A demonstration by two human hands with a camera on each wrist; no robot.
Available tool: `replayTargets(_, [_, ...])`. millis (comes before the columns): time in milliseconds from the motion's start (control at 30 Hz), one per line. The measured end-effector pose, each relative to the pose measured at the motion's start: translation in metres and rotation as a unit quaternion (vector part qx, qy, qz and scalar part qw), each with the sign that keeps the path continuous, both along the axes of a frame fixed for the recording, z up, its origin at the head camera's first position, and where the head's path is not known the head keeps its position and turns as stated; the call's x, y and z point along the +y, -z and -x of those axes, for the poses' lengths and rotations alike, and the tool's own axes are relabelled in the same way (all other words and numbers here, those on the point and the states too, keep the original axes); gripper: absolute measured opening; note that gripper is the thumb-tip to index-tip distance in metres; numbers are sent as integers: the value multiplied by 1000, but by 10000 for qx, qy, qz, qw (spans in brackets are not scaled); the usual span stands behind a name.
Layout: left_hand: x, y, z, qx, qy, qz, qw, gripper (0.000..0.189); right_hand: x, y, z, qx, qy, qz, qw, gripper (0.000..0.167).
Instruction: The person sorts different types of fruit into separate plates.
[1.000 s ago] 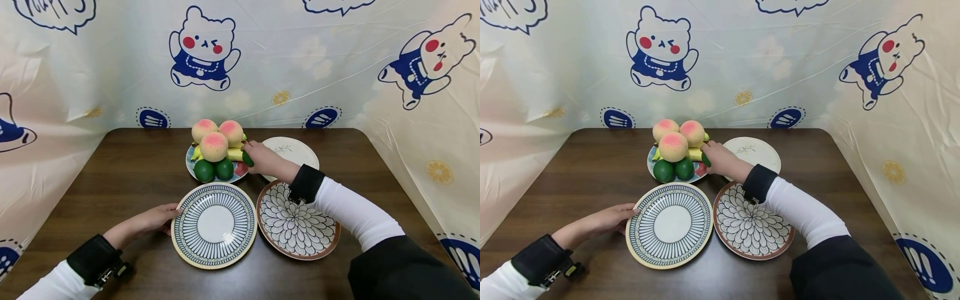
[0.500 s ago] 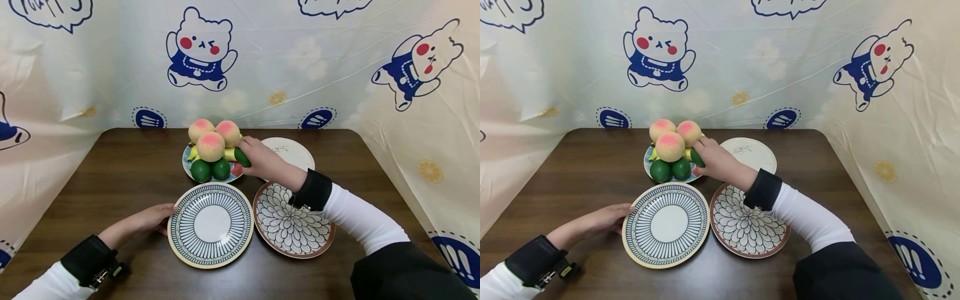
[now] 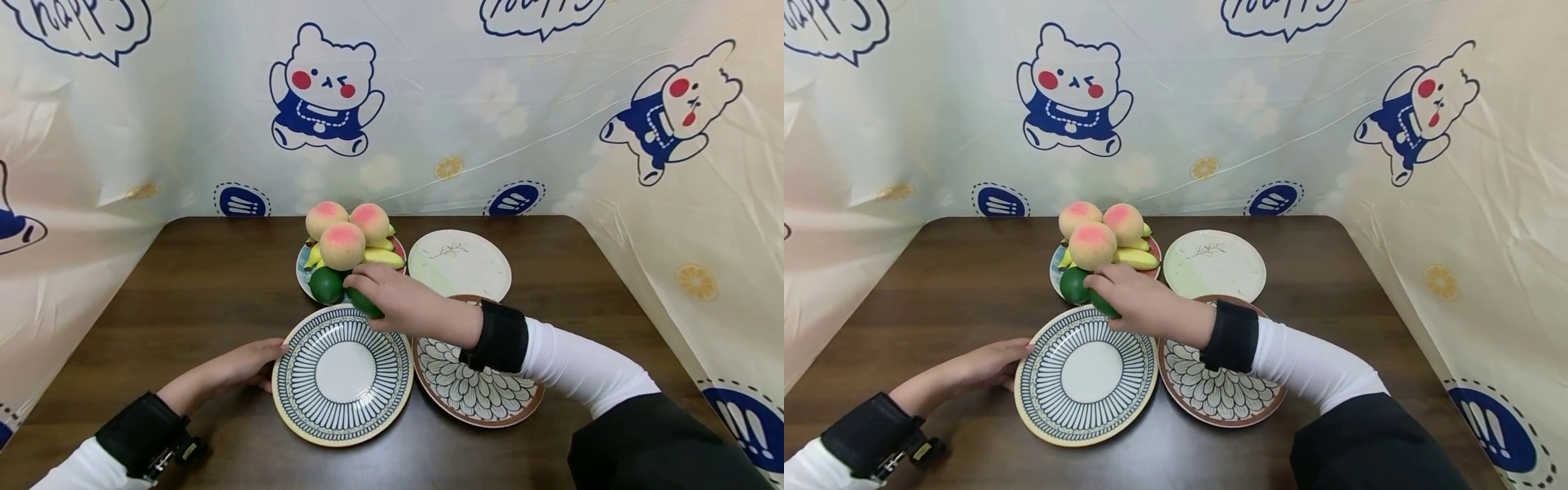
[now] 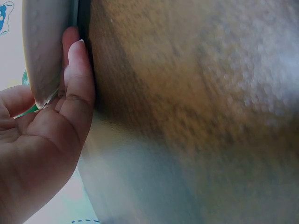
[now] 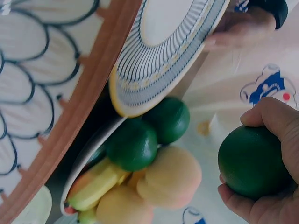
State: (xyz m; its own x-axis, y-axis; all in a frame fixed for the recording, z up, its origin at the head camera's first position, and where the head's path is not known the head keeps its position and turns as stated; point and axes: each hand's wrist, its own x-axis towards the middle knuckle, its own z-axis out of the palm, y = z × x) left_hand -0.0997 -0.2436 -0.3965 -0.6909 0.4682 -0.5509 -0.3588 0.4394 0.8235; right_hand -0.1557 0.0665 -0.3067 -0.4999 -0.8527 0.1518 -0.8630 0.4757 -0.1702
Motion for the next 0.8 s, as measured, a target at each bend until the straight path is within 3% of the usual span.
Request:
replayTargets(267, [-3, 2, -1, -12, 21, -39, 10000, 53, -17, 10, -22, -21, -740, -673, 9950, 65])
replayTargets(500, [-2, 3, 0, -43, 76, -240, 9997, 57, -35, 19, -43, 243, -1528, -1254, 9800, 59])
replayTargets(800, [-1, -1, -2, -46, 9, -35, 10000, 60, -45, 39, -63, 185, -1997, -1787, 9632, 56])
